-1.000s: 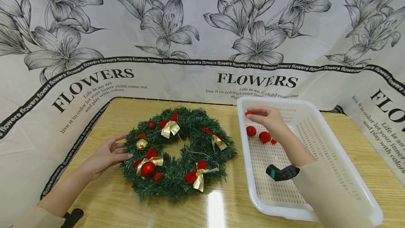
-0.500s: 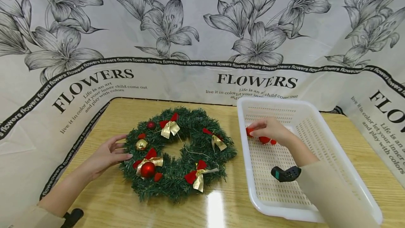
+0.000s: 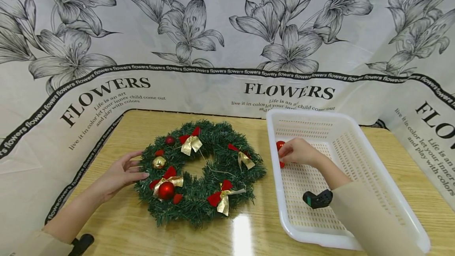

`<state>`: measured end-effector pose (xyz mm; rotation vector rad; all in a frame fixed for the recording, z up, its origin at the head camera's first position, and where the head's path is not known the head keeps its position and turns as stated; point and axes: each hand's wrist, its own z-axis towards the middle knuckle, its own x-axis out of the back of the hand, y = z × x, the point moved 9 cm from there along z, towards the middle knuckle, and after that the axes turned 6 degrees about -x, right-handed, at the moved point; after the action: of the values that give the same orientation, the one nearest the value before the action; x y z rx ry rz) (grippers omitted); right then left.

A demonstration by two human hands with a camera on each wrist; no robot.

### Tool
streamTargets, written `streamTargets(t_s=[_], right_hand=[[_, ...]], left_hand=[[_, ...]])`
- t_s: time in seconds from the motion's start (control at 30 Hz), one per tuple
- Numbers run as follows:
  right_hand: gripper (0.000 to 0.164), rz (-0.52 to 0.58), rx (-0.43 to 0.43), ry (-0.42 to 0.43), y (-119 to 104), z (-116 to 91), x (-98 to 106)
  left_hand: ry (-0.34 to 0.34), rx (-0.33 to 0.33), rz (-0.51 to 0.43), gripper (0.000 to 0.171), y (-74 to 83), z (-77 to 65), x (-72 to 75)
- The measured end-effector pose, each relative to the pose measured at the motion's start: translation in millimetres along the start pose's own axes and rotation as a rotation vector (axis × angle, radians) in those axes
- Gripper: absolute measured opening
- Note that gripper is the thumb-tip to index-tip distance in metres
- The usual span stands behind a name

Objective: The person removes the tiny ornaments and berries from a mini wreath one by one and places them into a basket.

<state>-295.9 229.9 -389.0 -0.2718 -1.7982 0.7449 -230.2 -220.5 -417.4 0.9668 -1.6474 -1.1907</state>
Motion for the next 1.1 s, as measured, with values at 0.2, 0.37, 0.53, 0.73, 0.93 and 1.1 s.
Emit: streamTargets(t_s=[0.2,0.37,0.53,0.73,0.93,1.1], right_hand=[[0.011,-0.043,0.010,0.005,-4,0,3],[0.017,-0.026,-0.014,0.014,-7,-2,12],[0.025,0.062,-0.047,0.023,-8,-2,24],[0.033,0.201,-0.058,0.079,-18,2,46],[0.037,0.307,-0.065,0.119,-39,11,61],[0.038,0.327,-0.057,0.100,-61,24,60]], left_hand=[[0.004,-0.005,-0.003,0.086,1.4,-0.3,0.4],[-0.001,-0.009,-0.004,0.086,2.7,0.0,0.3],[-0.003,-0.001,-0.005,0.087,2.1,0.5,0.4],[-0.004,-0.006,-0.004,0.087,2.9,0.9,0.4],[-0.003,-0.013,0.002,0.086,2.8,0.8,1.2],[-0.002,-0.010,-0.003,0.085,1.1,1.2,1.2]])
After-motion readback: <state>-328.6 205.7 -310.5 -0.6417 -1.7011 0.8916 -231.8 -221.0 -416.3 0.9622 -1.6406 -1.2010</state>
